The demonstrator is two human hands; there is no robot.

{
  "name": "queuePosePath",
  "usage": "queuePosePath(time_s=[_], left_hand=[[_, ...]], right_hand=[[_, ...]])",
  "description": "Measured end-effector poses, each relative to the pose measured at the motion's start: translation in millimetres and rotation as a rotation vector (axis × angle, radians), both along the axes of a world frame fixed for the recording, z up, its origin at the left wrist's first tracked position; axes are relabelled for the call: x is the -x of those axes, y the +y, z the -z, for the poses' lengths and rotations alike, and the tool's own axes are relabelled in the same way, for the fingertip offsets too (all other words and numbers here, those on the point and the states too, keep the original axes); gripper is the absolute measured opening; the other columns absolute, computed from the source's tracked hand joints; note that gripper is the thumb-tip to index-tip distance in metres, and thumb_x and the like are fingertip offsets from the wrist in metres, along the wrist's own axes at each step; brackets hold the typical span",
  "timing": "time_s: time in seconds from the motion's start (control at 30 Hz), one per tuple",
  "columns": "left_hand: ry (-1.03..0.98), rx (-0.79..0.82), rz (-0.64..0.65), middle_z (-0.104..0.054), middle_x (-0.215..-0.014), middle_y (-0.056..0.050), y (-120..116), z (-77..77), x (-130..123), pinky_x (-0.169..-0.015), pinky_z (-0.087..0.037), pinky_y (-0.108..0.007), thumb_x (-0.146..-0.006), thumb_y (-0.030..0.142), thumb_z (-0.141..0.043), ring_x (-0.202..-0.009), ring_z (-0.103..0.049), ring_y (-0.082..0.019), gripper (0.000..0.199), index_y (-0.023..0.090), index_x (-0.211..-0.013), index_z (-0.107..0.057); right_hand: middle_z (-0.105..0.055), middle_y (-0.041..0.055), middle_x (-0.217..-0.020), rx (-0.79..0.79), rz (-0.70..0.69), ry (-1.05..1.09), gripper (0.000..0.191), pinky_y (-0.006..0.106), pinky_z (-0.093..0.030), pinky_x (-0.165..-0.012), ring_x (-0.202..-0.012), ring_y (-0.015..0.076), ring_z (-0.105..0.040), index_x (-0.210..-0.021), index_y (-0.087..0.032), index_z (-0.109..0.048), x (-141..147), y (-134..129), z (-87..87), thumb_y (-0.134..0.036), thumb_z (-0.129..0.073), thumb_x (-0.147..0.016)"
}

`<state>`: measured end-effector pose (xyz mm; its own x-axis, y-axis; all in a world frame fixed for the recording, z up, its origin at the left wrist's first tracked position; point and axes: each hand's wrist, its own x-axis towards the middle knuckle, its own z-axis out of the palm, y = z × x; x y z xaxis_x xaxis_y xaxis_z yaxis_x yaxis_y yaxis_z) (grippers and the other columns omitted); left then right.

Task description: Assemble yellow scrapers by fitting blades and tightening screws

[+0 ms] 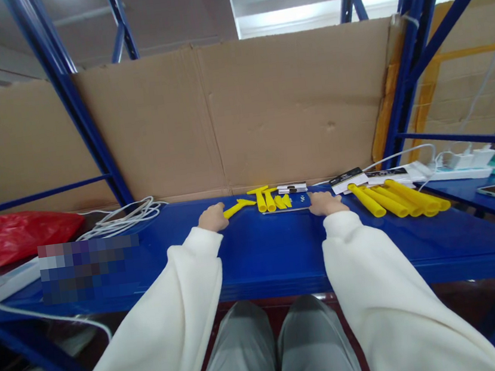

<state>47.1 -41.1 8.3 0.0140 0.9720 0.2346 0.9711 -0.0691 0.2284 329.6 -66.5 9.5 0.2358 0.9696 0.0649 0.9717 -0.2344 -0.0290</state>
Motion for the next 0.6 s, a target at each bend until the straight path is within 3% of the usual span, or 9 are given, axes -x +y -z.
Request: queuePosePath(time_s=[0.13,0.33,0.47,0.6], left_hand=[[0.084,0.006,0.006,-0.059,-0.127,-0.023,-3.7,-1.9,-2.7,-0.097,-0.046,-0.042,-0.084,0.021,-0.059,-0.121,-0.057,-0.035,0.038,0.014,-0.122,-0.059],[0.054,-0.003,0.261,-0.057,-0.133,-0.016,15.3,11.8,-8.3,-0.102,-0.042,-0.04,-0.088,0.015,-0.051,-0.125,-0.054,-0.03,0.049,0.023,-0.137,-0.052],[0.064,0.022,0.24,-0.064,-0.124,-0.015,20.0,16.1,-7.5,-0.103,-0.04,-0.044,-0.088,0.013,-0.05,-0.122,-0.055,-0.032,0.05,0.027,-0.136,-0.054],[0.15,0.019,0.206,-0.058,-0.131,-0.019,14.3,14.4,-7.9,-0.102,-0.04,-0.046,-0.086,0.013,-0.049,-0.123,-0.053,-0.033,0.058,0.026,-0.143,-0.048]], right_hand=[[-0.063,0.0156,-0.129,-0.023,-0.013,0.016,0.032,0.054,-0.045,-0.097,-0.121,0.0347,-0.056,-0.113,-0.02,-0.068,5.5,-0.2,-0.7,-0.027,-0.049,-0.087],[-0.064,0.0152,-0.127,-0.031,-0.037,0.029,0.033,0.052,-0.045,-0.098,-0.12,0.0326,-0.058,-0.115,-0.019,-0.067,10.1,-1.0,-0.7,-0.025,-0.047,-0.089],[-0.062,0.0153,-0.131,-0.045,-0.033,0.05,0.033,0.052,-0.042,-0.101,-0.123,0.0324,-0.055,-0.116,-0.018,-0.066,11.7,-1.4,-0.9,-0.023,-0.045,-0.091],[-0.066,0.0136,-0.125,-0.084,0.013,0.078,0.032,0.051,-0.042,-0.101,-0.119,0.0303,-0.058,-0.112,-0.021,-0.068,11.2,-0.6,-2.2,-0.018,-0.045,-0.089]])
